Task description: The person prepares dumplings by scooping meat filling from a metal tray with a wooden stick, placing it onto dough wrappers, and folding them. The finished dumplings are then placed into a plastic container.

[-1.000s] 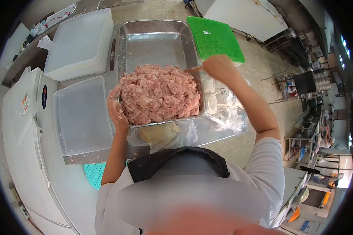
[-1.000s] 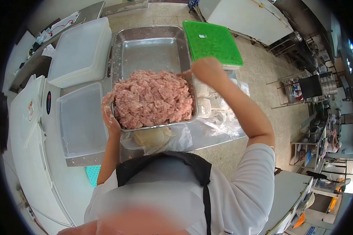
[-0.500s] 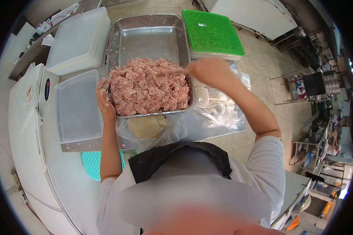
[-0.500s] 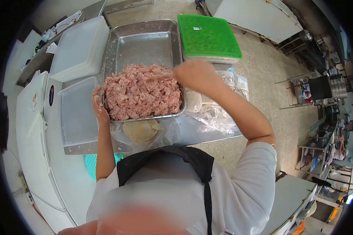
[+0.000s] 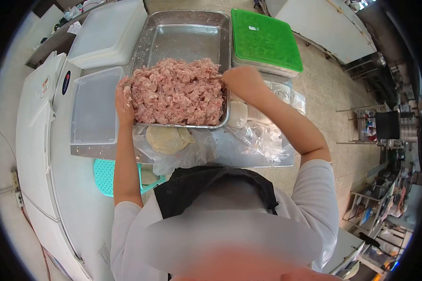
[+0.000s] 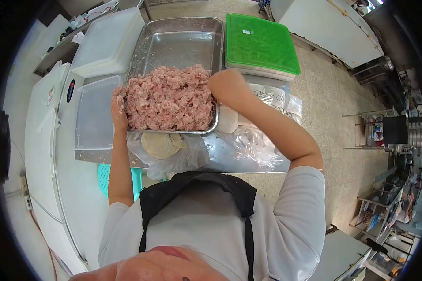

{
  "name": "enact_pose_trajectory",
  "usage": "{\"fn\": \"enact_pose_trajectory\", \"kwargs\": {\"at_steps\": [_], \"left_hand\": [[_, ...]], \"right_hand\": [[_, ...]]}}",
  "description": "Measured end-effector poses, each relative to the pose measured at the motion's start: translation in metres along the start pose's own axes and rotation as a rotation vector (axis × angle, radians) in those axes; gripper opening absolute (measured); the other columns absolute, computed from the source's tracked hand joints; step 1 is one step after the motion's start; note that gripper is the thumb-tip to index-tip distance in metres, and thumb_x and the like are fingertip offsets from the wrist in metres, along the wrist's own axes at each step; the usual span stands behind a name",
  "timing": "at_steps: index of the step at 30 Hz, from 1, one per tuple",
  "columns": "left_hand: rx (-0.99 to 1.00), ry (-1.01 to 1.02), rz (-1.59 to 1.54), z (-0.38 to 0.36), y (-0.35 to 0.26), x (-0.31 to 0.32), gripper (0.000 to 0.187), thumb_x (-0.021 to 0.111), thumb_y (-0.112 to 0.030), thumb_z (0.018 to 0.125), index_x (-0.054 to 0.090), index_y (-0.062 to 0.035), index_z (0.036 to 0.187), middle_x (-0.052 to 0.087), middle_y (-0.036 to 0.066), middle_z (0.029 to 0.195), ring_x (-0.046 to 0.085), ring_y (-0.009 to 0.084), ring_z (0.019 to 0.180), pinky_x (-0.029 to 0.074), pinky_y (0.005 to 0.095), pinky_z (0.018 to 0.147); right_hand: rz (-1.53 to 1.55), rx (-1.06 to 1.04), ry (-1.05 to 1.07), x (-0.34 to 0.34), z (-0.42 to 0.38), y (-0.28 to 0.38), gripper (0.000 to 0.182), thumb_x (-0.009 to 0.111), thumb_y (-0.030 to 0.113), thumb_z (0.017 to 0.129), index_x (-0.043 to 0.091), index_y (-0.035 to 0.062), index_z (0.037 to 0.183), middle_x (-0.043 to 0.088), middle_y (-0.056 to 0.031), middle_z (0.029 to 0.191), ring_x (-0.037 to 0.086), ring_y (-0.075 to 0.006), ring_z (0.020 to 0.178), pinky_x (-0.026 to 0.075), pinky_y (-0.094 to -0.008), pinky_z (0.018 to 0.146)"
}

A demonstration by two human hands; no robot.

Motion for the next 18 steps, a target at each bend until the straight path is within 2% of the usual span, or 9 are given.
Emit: {"fn": "enact_pose_trajectory", "kwargs": {"at_steps": [2,4,6,8,9,10,13,16,18], "left_hand": [[0.009,0.013,0.042,0.0,-0.003,0.0,0.047,0.04,-0.035,0.098,0.051,-0.0009,0.128,0.053,0.016,0.127,0.049,0.0308,0.12,0.034,0.0372,0.104],[-0.006,0.005,0.024,0.001,-0.001,-0.002,0.046,0.04,-0.035,0.098,0.051,-0.0008,0.127,0.053,0.016,0.128,0.049,0.0308,0.12,0.034,0.0374,0.104],[-0.019,0.005,0.003,0.001,0.0,0.0,0.046,0.04,-0.035,0.098,0.052,-0.0006,0.127,0.053,0.016,0.128,0.049,0.0307,0.12,0.034,0.0375,0.104],[0.005,-0.007,0.016,0.001,-0.004,-0.002,0.046,0.041,-0.034,0.098,0.052,-0.001,0.127,0.053,0.016,0.128,0.049,0.0309,0.12,0.034,0.0378,0.103],[0.009,-0.005,0.013,0.001,-0.003,-0.003,0.046,0.041,-0.034,0.098,0.052,-0.001,0.127,0.053,0.016,0.128,0.049,0.0309,0.12,0.034,0.0378,0.103],[0.051,-0.012,-0.02,0.002,-0.006,-0.003,0.045,0.041,-0.034,0.098,0.052,-0.0014,0.127,0.054,0.016,0.128,0.049,0.031,0.119,0.034,0.0378,0.103],[0.042,-0.015,-0.063,-0.001,-0.004,-0.004,0.045,0.041,-0.034,0.098,0.052,-0.0021,0.127,0.054,0.017,0.127,0.05,0.0316,0.119,0.034,0.0382,0.103],[0.003,0.0,-0.085,0.002,0.004,-0.002,0.045,0.041,-0.034,0.097,0.051,-0.0024,0.128,0.054,0.017,0.127,0.05,0.0327,0.119,0.034,0.0393,0.103],[-0.011,0.015,-0.1,0.001,0.007,-0.002,0.045,0.041,-0.034,0.097,0.051,-0.0025,0.128,0.054,0.018,0.127,0.05,0.0334,0.118,0.034,0.0399,0.103]], "right_hand": [[-0.025,0.037,0.014,-0.042,0.0,-0.02,0.014,0.057,0.01,0.074,0.068,0.0058,0.067,0.066,-0.0141,0.069,0.067,-0.0296,0.067,0.053,-0.0411,0.056],[-0.054,0.073,0.027,-0.052,0.008,-0.035,0.013,0.057,0.01,0.074,0.069,0.006,0.068,0.066,-0.014,0.068,0.067,-0.0296,0.066,0.052,-0.0414,0.056],[-0.046,0.14,-0.121,-0.052,0.019,-0.047,0.014,0.057,0.011,0.074,0.068,0.0061,0.067,0.065,-0.014,0.068,0.067,-0.0297,0.066,0.052,-0.042,0.056],[0.093,0.118,-0.196,0.017,0.007,-0.021,0.014,0.057,0.011,0.074,0.068,0.006,0.067,0.065,-0.014,0.067,0.066,-0.0299,0.066,0.052,-0.042,0.056],[0.235,0.105,-0.273,0.033,-0.001,-0.01,0.014,0.056,0.011,0.075,0.067,0.0059,0.067,0.065,-0.014,0.067,0.066,-0.0301,0.066,0.052,-0.042,0.056],[0.225,0.107,-0.279,0.025,-0.008,-0.003,0.014,0.056,0.011,0.075,0.067,0.0059,0.067,0.065,-0.014,0.067,0.066,-0.0301,0.066,0.052,-0.042,0.056],[0.223,0.179,-0.177,0.007,-0.023,0.003,0.014,0.056,0.011,0.075,0.067,0.0065,0.067,0.065,-0.0134,0.067,0.066,-0.0302,0.066,0.052,-0.0422,0.056],[0.009,0.123,-0.021,-0.029,-0.007,-0.016,0.014,0.056,0.011,0.075,0.067,0.0071,0.068,0.065,-0.0136,0.068,0.066,-0.0304,0.067,0.053,-0.0421,0.058],[-0.036,0.255,0.003,-0.047,0.008,-0.034,0.014,0.056,0.012,0.076,0.068,0.0075,0.069,0.065,-0.0132,0.068,0.067,-0.0305,0.068,0.053,-0.042,0.058]]}}
Point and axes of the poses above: each hand's wrist, its own z-axis towards the middle knuckle, its own x-axis out of the palm, y = z × x, the point moved 9 cm from there along z, towards the middle knuckle
